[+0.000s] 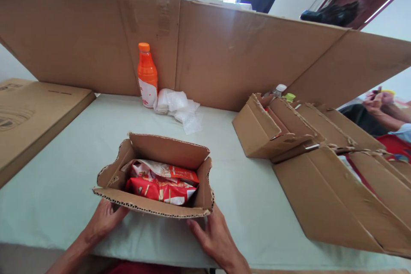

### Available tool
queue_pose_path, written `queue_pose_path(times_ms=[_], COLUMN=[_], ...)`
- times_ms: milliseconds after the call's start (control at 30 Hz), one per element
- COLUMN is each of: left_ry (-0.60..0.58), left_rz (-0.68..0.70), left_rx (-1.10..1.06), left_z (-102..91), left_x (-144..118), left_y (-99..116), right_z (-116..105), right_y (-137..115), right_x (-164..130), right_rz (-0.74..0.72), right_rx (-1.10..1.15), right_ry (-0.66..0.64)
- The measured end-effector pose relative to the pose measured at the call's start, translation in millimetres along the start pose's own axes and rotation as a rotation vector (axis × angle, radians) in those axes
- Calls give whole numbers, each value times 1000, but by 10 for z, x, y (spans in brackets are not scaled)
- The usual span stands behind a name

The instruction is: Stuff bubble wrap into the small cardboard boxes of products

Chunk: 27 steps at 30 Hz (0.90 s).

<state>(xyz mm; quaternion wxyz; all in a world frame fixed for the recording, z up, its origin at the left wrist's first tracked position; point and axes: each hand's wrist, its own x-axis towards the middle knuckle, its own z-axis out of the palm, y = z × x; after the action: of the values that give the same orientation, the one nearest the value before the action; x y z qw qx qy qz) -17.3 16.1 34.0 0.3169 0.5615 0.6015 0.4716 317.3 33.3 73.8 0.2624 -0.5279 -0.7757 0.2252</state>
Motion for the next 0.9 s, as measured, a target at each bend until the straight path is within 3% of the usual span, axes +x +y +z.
queue_pose_path(times_ms=[100,233,367,500,600,700,900], left_ry=[12,115,232,366,411,382,342], left_rz=[-75,-228,-293,-277,-240,-250,-287], left_rx=[-53,-171,-215,-192,-180,-116,31], left_z=[27,-136,-392,-466,-430,-429,-533], left_x=[28,164,559,924,987,931,828], left_y=[-65,-177,-137,-105,-236,-400,-566], right_z=[170,285,490,734,871,952,887], right_y=[-56,-151,-252,-272,-181,-59,-28], right_x=[148,619,1236,1660,1731,1673,1645], right_rz=[93,47,-66,-93,-122,-158,-175], right_rx=[67,206,352,463,520,479,442], right_ry=[6,-26,-89,-121,-101,-75,-75])
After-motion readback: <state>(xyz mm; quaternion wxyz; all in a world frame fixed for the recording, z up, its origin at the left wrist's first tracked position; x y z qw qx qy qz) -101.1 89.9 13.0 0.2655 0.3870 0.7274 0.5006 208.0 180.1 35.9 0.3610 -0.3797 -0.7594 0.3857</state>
